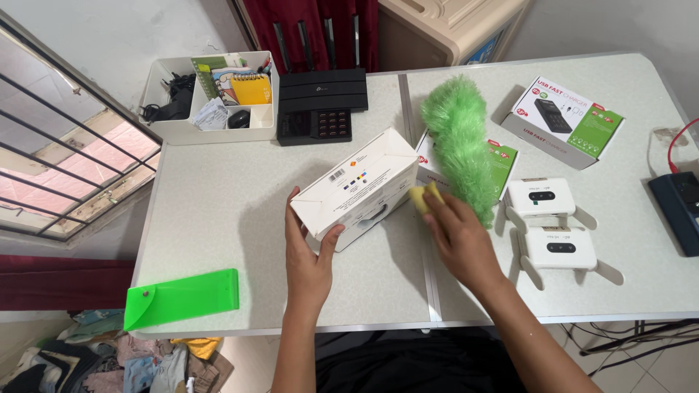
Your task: The person wipes the surfaces of two product boxes on a desk using a yellow cloth. They first wipe a white PlayStation controller box, then a green USB fast charger box, turning each to clean multiple sides before placing them back on the desk.
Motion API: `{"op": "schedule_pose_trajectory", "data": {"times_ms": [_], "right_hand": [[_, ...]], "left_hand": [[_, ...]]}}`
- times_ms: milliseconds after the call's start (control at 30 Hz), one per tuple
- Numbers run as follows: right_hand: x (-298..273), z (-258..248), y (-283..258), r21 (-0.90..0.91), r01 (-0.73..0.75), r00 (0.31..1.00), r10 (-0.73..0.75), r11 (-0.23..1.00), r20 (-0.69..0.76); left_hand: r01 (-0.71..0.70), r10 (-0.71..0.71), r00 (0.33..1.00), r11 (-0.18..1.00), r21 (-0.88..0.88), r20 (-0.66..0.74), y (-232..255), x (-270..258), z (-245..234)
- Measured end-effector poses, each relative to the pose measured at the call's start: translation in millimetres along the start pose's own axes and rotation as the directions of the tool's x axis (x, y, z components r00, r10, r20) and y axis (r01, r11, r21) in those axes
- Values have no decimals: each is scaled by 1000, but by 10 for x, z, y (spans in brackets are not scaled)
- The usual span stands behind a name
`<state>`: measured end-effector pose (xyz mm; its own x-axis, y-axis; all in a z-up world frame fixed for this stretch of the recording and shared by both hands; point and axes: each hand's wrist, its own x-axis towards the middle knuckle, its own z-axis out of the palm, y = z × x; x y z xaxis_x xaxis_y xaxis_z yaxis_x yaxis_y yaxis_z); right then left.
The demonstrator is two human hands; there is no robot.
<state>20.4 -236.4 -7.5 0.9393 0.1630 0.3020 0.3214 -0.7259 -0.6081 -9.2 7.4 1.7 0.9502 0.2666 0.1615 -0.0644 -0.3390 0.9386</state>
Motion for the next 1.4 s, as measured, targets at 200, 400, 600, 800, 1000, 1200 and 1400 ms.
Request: {"op": "schedule_pose_trajectory", "data": {"times_ms": [200,400,600,800,1000,1200,1400], "right_hand": [[-139,157,206,-130,257,966,-250,958,65],[25,92,316,490,-369,929,323,789,180],[215,-7,283,510,-662,735,345,550,583],[262,49,346,452,-662,735,399,598,548],[297,171,445,429,-682,707,384,592,593],[411,118,40,532,-598,763,223,599,606],[498,130,-517,577,-502,817,135,645,560]], "left_hand": [[74,-76,997,993,-96,-19,-42,-124,-61],[122,-120,993,970,-212,20,-33,-237,-180],[99,-84,989,988,-119,125,60,-336,-236],[91,-54,983,972,-216,173,-40,-415,-311],[-6,41,987,976,-220,157,-209,-410,-389],[152,-145,967,988,-17,210,-353,-336,-611],[82,-78,996,991,-105,42,-458,-288,-695]]}}
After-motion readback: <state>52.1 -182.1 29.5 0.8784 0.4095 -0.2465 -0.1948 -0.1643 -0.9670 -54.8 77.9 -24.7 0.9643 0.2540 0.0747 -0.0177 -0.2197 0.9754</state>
